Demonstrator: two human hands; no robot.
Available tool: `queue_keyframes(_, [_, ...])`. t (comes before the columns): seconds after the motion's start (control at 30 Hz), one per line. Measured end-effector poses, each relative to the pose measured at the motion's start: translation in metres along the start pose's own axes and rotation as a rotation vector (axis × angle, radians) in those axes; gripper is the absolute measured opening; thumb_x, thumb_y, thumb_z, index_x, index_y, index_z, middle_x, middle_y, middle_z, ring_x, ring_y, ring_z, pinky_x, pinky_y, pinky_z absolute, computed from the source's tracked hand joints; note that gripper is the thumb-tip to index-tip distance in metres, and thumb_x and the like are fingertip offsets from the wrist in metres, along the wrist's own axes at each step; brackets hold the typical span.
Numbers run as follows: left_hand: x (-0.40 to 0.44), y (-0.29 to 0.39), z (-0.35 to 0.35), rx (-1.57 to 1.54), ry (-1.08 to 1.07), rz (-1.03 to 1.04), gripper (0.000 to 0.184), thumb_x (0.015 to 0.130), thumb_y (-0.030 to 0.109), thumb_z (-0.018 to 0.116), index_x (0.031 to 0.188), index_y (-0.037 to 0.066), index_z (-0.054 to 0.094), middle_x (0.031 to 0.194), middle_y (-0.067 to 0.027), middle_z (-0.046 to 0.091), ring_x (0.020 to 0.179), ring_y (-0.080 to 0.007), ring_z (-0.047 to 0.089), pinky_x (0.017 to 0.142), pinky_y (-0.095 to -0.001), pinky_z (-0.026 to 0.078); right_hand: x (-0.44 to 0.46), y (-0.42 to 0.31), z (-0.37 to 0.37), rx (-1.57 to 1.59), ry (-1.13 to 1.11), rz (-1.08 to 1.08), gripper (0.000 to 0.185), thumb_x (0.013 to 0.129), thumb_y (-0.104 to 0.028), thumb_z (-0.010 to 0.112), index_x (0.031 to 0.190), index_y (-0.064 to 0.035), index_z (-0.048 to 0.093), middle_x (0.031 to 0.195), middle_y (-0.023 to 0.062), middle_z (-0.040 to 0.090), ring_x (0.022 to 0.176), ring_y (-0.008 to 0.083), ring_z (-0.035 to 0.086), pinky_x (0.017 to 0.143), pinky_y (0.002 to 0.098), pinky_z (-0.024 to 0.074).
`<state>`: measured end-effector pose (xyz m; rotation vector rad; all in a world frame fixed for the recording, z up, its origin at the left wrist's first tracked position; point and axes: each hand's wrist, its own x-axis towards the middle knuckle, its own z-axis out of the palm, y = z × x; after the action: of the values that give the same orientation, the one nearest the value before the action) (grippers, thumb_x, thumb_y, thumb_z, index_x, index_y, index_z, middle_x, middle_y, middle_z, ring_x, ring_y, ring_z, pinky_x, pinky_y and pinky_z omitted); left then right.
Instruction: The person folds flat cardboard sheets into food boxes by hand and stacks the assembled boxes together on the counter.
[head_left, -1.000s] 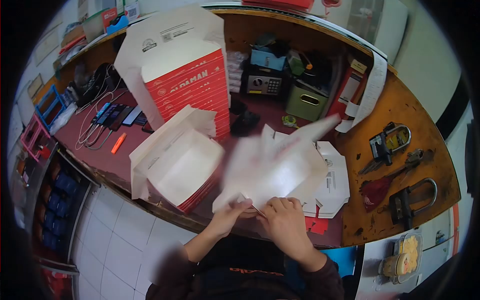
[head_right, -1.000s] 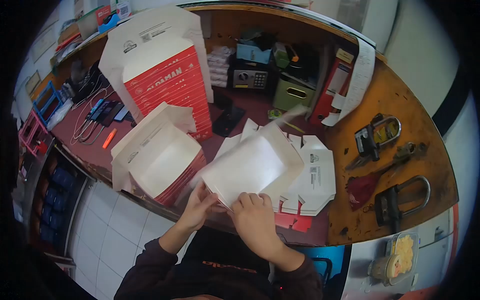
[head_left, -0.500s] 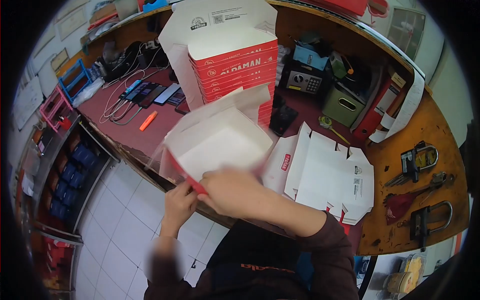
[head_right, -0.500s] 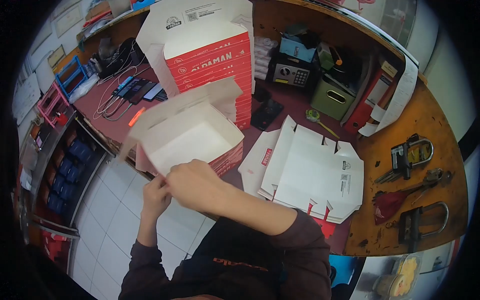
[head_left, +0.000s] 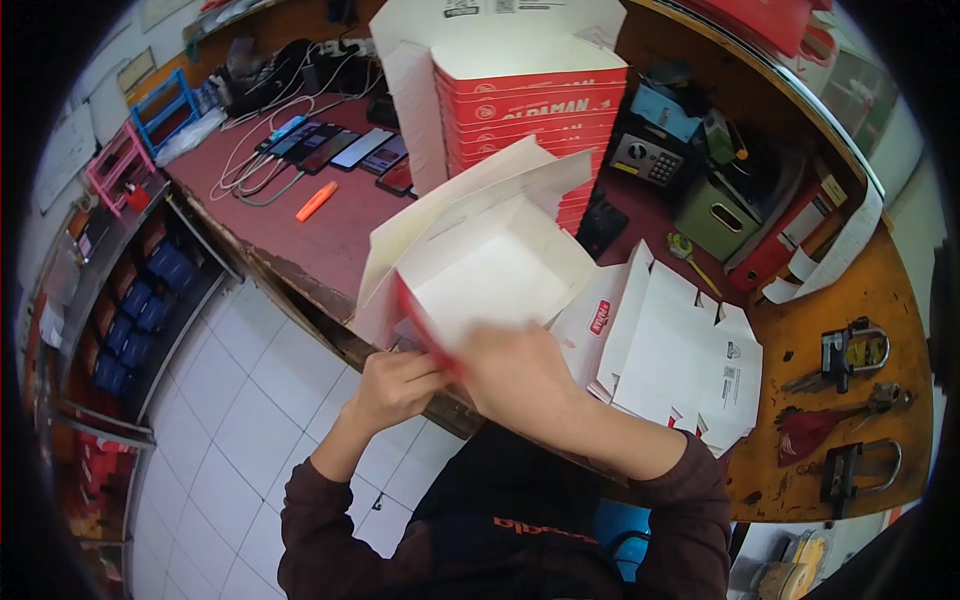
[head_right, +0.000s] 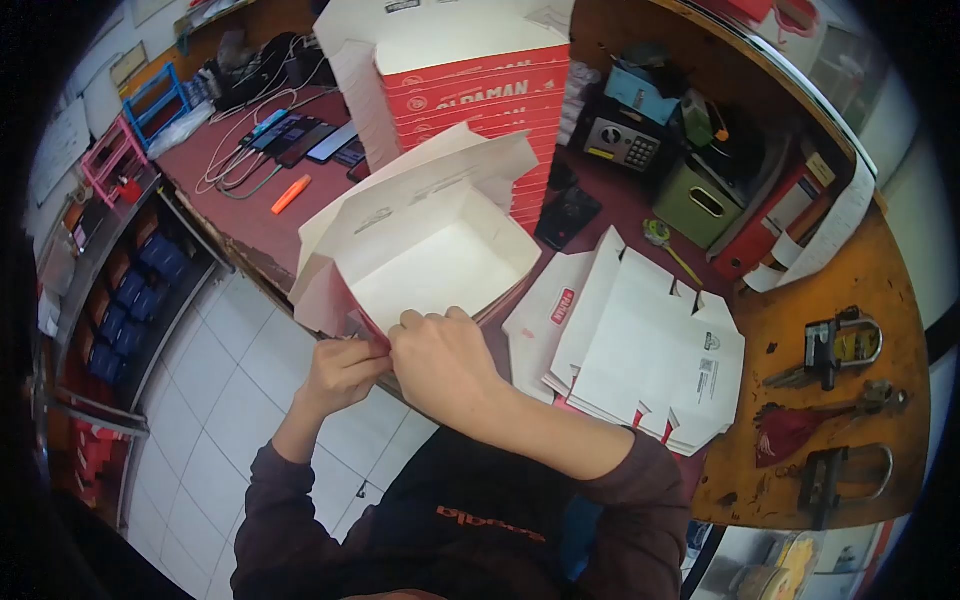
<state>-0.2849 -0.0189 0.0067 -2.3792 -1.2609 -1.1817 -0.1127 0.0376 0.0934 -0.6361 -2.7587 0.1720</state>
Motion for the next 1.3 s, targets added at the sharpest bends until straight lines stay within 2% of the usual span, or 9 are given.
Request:
queue_keyframes(0.27, [0.006, 0.013, 0.003, -0.009, 0.069, -0.137, 0.020, 0.055, 0.001, 0.063, 0.073, 0.009, 0.062, 0.071, -0.0024, 0.057, 0.053, -0.0197, 0.055, 0.046, -0.0301, 0.044, 0.020, 0.012, -0.014, -0.024, -0.427, -0.079, 0.017, 0.073, -0.016, 0.054, 0.071, 0.0014, 0.055, 0.068, 0.0172, 0.060, 0.065, 0.0324, 0.061, 0.059, 0.0422, 0.0486])
queue_keyframes(0.37, [0.000, 0.017, 0.006, 0.017, 0.005, -0.099, 0.020, 0.057, 0.003, 0.063, 0.076, 0.009, 0.063, 0.075, -0.0037, 0.059, 0.054, -0.0199, 0.055, 0.046, -0.0300, 0.045, 0.037, 0.013, 0.006, 0.044, -0.050, -0.080, 0.018, 0.072, -0.014, 0.055, 0.074, 0.0040, 0.055, 0.066, 0.0171, 0.059, 0.063, 0.0322, 0.061, 0.054, 0.0384, 0.0494])
queue_keyframes(0.63, [-0.010, -0.003, 0.022, 0.408, -0.003, -0.358, 0.032, 0.065, 0.006, 0.059, 0.097, 0.008, 0.057, 0.096, -0.0073, 0.057, 0.055, -0.0229, 0.056, 0.043, -0.0319, 0.044, 0.040, 0.000, 0.022, -0.165, -0.129, 0.057, 0.009, 0.068, -0.010, 0.058, 0.073, -0.0034, 0.062, 0.068, 0.0116, 0.062, 0.066, 0.0243, 0.064, 0.055, 0.0337, 0.0515])
queue_keyframes(0.8, [-0.009, -0.001, 0.029, 0.463, 0.079, -0.364, 0.024, 0.068, 0.004, 0.059, 0.092, 0.006, 0.057, 0.096, -0.0044, 0.057, 0.065, -0.0220, 0.059, 0.050, -0.0313, 0.047, 0.061, 0.025, 0.008, 0.007, -0.634, 0.029, 0.018, 0.076, -0.018, 0.056, 0.073, -0.0013, 0.064, 0.068, 0.0134, 0.061, 0.075, 0.0307, 0.063, 0.063, 0.0379, 0.0515])
queue_keyframes(0.9, [-0.009, 0.008, 0.033, 0.394, 0.159, -0.333, 0.031, 0.070, 0.006, 0.063, 0.100, 0.005, 0.056, 0.105, -0.0082, 0.055, 0.083, -0.0263, 0.059, 0.063, -0.0308, 0.049, 0.053, 0.083, 0.018, 0.201, -0.276, -0.154, 0.032, 0.083, -0.028, 0.052, 0.078, 0.0011, 0.063, 0.075, 0.0184, 0.061, 0.078, 0.0346, 0.061, 0.070, 0.0412, 0.0493])
queue_keyframes(0.97, [-0.007, 0.021, 0.039, 0.217, 0.326, -0.417, 0.044, 0.073, 0.018, 0.066, 0.113, 0.007, 0.051, 0.115, -0.0159, 0.050, 0.099, -0.0336, 0.053, 0.076, -0.0340, 0.048, 0.052, 0.099, -0.014, -0.187, 0.008, 0.272, 0.039, 0.086, -0.035, 0.047, 0.092, 0.0012, 0.059, 0.083, 0.0227, 0.060, 0.083, 0.0358, 0.060, 0.073, 0.0432, 0.0468])
queue_keyframes(1.0, [-0.011, 0.020, 0.044, 0.132, 0.319, -0.383, 0.067, 0.070, 0.036, 0.070, 0.125, 0.010, 0.041, 0.127, -0.0207, 0.039, 0.114, -0.0420, 0.040, 0.090, -0.0449, 0.039, 0.054, 0.110, -0.018, -0.194, 0.017, 0.287, 0.039, 0.086, -0.035, 0.047, 0.092, 0.0012, 0.059, 0.083, 0.0227, 0.060, 0.083, 0.0358, 0.060, 0.073, 0.0432, 0.0468])
queue_keyframes(1.13, [0.008, 0.019, 0.054, 0.221, 0.292, -0.186, 0.089, 0.056, 0.050, 0.076, 0.127, 0.018, 0.035, 0.132, -0.0174, 0.030, 0.121, -0.0498, 0.024, 0.094, -0.0620, 0.026, 0.062, 0.150, -0.021, -0.036, 0.051, 0.448, 0.041, 0.086, -0.034, 0.048, 0.108, 0.0007, 0.050, 0.087, 0.0234, 0.059, 0.086, 0.0366, 0.058, 0.074, 0.0439, 0.0458])
queue_keyframes(1.3, [0.011, 0.004, 0.067, 0.207, 0.340, -0.165, 0.075, 0.051, 0.040, 0.082, 0.112, 0.019, 0.043, 0.111, -0.0126, 0.041, 0.121, -0.0481, 0.026, 0.096, -0.0593, 0.028, 0.062, 0.183, 0.003, -0.034, -0.189, 0.355, 0.047, 0.089, -0.040, 0.040, 0.095, 0.0019, 0.060, 0.088, 0.0228, 0.060, 0.086, 0.0374, 0.057, 0.075, 0.0454, 0.0443])
